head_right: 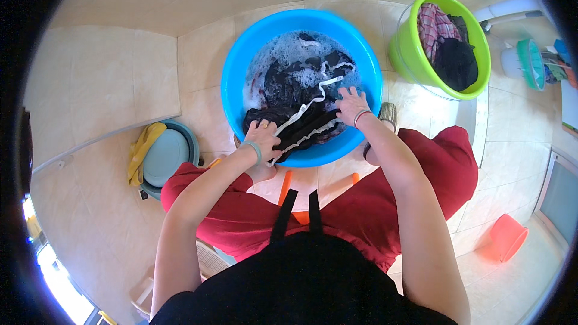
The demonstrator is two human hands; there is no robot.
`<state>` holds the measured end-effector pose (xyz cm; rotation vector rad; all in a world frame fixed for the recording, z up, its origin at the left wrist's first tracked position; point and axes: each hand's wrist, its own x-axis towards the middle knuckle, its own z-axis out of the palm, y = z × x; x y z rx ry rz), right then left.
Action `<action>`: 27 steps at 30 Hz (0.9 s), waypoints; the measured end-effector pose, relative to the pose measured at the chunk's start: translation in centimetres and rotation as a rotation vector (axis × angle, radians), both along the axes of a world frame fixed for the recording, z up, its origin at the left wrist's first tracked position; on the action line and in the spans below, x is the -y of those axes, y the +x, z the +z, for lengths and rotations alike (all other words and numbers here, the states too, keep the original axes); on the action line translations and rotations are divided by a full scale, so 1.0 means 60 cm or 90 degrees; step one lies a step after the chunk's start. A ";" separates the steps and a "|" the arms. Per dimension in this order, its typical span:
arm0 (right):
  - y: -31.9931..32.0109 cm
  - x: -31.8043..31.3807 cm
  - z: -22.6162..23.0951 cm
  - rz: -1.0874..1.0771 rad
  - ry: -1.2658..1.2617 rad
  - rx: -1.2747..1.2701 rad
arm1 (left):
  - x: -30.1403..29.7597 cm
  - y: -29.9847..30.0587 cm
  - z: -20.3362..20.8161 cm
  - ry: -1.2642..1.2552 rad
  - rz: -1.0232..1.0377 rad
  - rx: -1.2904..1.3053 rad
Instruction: The person hand-washes dark-colored garments in a blue basin filled with soapy water. They scrub and rinse the clothes, then transfer them to a green bucket. The person briefly dries their hands on a towel before resuming washing a plaid garment.
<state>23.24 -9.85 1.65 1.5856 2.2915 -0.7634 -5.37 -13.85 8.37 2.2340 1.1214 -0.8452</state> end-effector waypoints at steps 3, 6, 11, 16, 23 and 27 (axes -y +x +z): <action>0.031 -0.018 -0.024 -0.228 -0.107 -0.160 | -0.004 -0.006 -0.029 -0.110 0.205 0.075; 0.037 -0.024 0.004 -0.407 -0.102 -0.333 | -0.021 -0.023 -0.025 -0.064 0.447 0.230; -0.024 -0.032 0.135 -0.513 -0.036 -0.675 | -0.062 -0.003 0.075 -0.221 1.125 0.609; -0.122 -0.007 0.317 -0.405 -0.028 -0.919 | -0.100 0.060 0.267 -0.402 1.002 0.740; -0.142 0.017 0.435 -0.172 0.125 -0.974 | -0.133 0.078 0.342 -0.307 1.096 0.855; -0.112 0.034 0.451 -0.131 0.256 -0.914 | -0.133 0.112 0.413 -0.199 0.951 0.994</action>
